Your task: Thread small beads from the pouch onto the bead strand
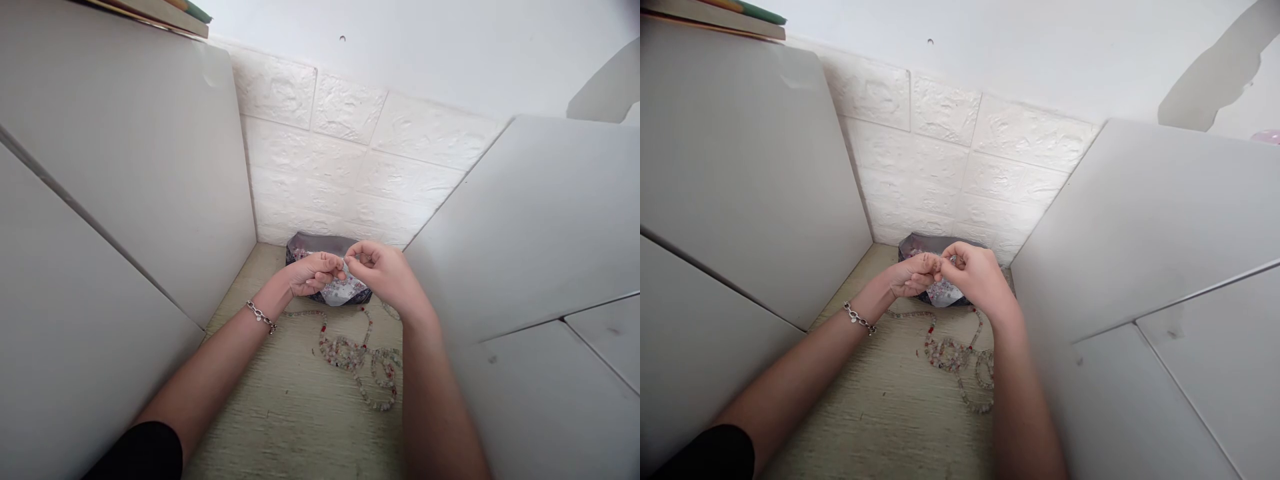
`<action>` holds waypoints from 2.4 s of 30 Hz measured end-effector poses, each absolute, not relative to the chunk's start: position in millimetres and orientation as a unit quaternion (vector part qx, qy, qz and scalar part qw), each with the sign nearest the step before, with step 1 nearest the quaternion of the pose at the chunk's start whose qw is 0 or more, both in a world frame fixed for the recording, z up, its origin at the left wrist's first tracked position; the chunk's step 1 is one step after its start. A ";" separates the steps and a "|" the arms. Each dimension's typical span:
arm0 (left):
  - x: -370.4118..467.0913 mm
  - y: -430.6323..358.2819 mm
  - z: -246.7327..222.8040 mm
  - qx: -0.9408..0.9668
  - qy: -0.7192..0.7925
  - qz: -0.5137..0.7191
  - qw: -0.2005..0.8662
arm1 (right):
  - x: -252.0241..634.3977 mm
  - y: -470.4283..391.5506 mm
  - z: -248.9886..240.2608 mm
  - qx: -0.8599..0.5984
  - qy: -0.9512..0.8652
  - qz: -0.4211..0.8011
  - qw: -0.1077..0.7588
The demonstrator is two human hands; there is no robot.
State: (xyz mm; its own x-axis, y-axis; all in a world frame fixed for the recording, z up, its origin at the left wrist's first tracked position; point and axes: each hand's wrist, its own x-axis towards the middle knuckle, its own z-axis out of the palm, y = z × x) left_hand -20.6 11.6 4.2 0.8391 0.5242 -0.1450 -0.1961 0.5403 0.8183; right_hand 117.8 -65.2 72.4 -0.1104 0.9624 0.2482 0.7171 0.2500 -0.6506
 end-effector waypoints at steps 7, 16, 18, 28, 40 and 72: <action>-20.8 12.2 1.9 0.434 0.191 0.210 0.855 | 119.7 -65.4 71.3 -0.587 -0.720 0.182 0.322; -20.2 12.8 0.9 0.438 0.194 0.210 0.852 | 119.8 -66.0 72.7 -0.590 -0.720 0.187 0.313; -20.2 13.2 0.3 0.440 0.196 0.208 0.851 | 119.7 -65.9 72.0 -0.590 -0.721 0.187 0.311; -19.4 12.1 1.3 0.442 0.197 0.213 0.849 | 119.8 -64.5 70.4 -0.591 -0.721 0.192 0.307; -19.6 13.8 -3.4 0.430 0.174 0.213 0.860 | 120.5 -64.8 72.4 -0.596 -0.717 0.185 0.309; -18.0 16.7 -1.9 0.432 0.191 0.199 0.858 | 123.1 -61.3 68.9 -0.580 -0.736 0.216 0.274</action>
